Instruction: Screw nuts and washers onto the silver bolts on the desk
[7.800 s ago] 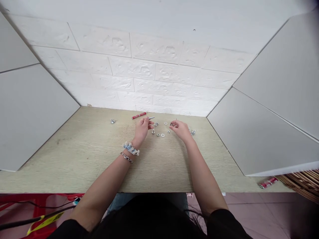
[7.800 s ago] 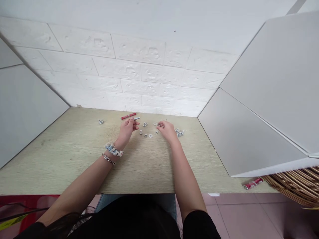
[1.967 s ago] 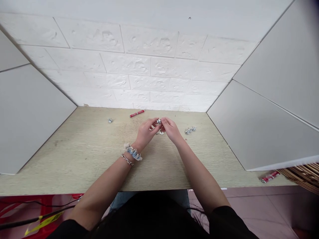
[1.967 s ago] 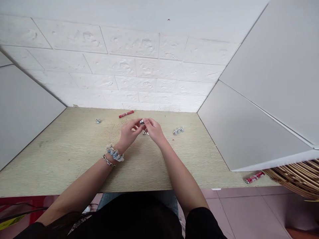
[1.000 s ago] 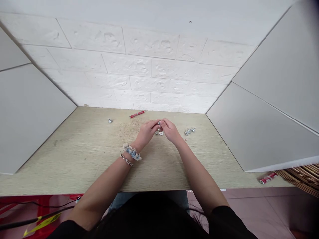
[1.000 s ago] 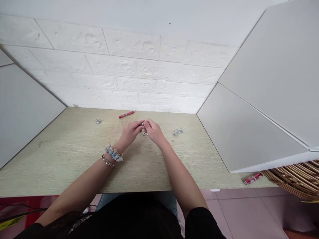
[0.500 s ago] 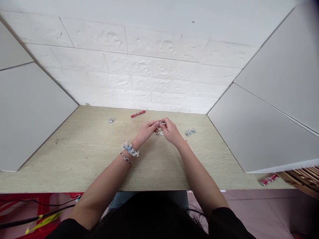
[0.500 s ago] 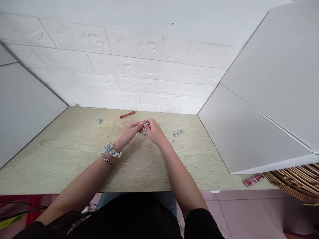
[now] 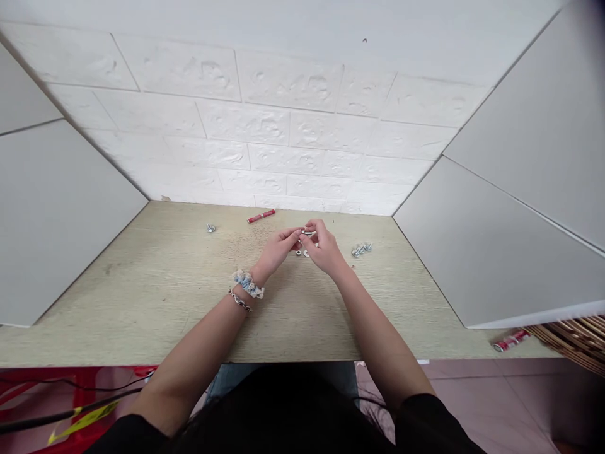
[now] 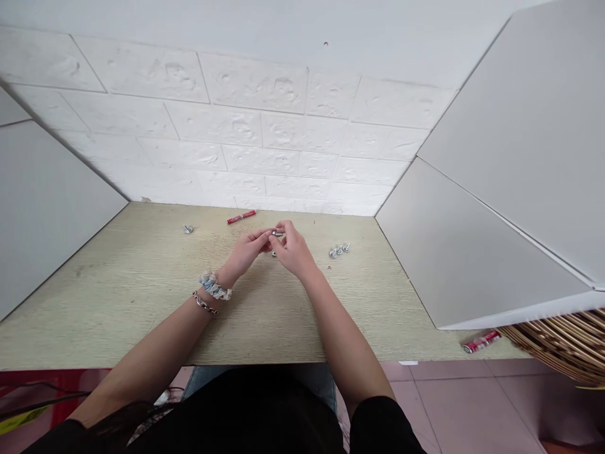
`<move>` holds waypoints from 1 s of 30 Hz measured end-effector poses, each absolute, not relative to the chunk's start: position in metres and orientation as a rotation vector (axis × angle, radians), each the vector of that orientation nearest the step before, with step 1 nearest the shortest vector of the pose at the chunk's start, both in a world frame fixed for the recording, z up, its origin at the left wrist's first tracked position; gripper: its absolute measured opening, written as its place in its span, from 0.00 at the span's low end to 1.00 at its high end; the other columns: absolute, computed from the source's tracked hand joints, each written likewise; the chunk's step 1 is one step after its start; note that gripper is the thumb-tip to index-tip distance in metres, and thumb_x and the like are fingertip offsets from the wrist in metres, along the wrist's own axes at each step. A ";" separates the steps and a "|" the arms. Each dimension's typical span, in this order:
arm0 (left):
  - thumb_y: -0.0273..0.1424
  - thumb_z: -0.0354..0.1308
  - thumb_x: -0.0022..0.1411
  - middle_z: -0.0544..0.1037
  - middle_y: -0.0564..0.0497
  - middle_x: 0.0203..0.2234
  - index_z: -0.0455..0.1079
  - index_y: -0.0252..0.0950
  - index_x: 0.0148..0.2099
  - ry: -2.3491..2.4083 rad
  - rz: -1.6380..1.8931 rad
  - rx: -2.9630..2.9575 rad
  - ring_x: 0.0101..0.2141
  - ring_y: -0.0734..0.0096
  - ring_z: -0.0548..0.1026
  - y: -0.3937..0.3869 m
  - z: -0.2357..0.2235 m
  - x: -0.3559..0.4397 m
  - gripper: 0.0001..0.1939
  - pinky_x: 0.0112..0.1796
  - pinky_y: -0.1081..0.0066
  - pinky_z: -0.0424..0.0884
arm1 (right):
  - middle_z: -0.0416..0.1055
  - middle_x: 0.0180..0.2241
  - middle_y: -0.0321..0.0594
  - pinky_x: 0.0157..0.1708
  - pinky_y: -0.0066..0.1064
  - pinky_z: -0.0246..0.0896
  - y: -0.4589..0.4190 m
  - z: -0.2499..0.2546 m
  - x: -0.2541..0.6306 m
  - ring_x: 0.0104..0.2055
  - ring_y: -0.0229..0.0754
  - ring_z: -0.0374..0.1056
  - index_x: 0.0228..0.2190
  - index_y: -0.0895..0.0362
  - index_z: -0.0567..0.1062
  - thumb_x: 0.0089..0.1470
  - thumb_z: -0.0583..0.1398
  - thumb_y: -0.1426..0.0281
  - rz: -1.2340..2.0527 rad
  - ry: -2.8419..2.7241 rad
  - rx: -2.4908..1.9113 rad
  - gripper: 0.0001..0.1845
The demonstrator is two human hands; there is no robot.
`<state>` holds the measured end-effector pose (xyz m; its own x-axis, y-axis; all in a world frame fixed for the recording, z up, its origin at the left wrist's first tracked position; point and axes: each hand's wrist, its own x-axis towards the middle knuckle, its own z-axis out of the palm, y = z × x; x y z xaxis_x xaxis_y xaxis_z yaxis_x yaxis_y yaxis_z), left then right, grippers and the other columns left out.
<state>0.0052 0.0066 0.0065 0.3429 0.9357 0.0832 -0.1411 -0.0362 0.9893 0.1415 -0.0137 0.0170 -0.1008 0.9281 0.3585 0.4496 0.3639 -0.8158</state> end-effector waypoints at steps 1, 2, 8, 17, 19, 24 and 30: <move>0.40 0.57 0.52 0.71 0.53 0.26 0.72 0.34 0.43 0.821 1.051 1.287 0.26 0.79 0.66 0.006 0.007 0.005 0.19 0.33 0.74 0.64 | 0.67 0.37 0.39 0.30 0.31 0.60 -0.013 0.017 0.142 0.28 0.35 0.63 0.39 0.54 0.62 0.50 0.53 0.62 0.640 -1.702 -1.250 0.14; 0.40 0.57 0.52 0.71 0.53 0.26 0.72 0.34 0.43 0.822 1.055 1.272 0.26 0.79 0.66 0.006 0.007 0.006 0.19 0.33 0.74 0.64 | 0.67 0.36 0.38 0.30 0.31 0.59 -0.013 0.017 0.142 0.28 0.35 0.63 0.38 0.54 0.63 0.51 0.53 0.61 0.616 -1.704 -1.261 0.13; 0.40 0.58 0.51 0.71 0.52 0.25 0.73 0.33 0.40 0.819 1.059 1.194 0.26 0.79 0.66 0.006 0.007 0.005 0.18 0.32 0.74 0.64 | 0.68 0.34 0.37 0.34 0.30 0.59 -0.009 0.015 0.142 0.32 0.37 0.63 0.33 0.54 0.67 0.52 0.51 0.66 0.538 -1.782 -1.209 0.08; 0.41 0.59 0.50 0.71 0.52 0.26 0.73 0.34 0.40 0.838 1.073 1.221 0.26 0.78 0.66 0.007 0.003 0.007 0.18 0.32 0.74 0.64 | 0.65 0.34 0.39 0.46 0.37 0.55 -0.009 0.019 0.144 0.41 0.41 0.62 0.23 0.55 0.66 0.47 0.55 0.69 0.401 -1.736 -1.173 0.04; 0.41 0.59 0.49 0.71 0.53 0.25 0.73 0.34 0.40 0.838 1.078 1.224 0.26 0.79 0.66 0.008 0.003 0.007 0.18 0.32 0.74 0.64 | 0.66 0.36 0.40 0.47 0.38 0.54 -0.008 0.018 0.144 0.43 0.42 0.61 0.26 0.55 0.68 0.46 0.55 0.70 0.349 -1.738 -1.183 0.02; 0.42 0.58 0.50 0.70 0.54 0.23 0.72 0.33 0.38 0.841 1.088 1.202 0.25 0.79 0.66 0.008 0.004 0.006 0.18 0.32 0.74 0.64 | 0.65 0.41 0.43 0.50 0.40 0.51 -0.010 0.015 0.143 0.48 0.45 0.58 0.35 0.54 0.70 0.47 0.55 0.70 0.285 -1.841 -1.203 0.10; 0.42 0.58 0.50 0.72 0.52 0.25 0.72 0.33 0.39 0.871 1.069 1.246 0.26 0.78 0.67 0.008 0.002 0.007 0.19 0.32 0.74 0.65 | 0.66 0.38 0.42 0.49 0.41 0.52 -0.012 0.020 0.146 0.45 0.45 0.59 0.25 0.54 0.69 0.48 0.55 0.69 0.290 -1.821 -1.190 0.04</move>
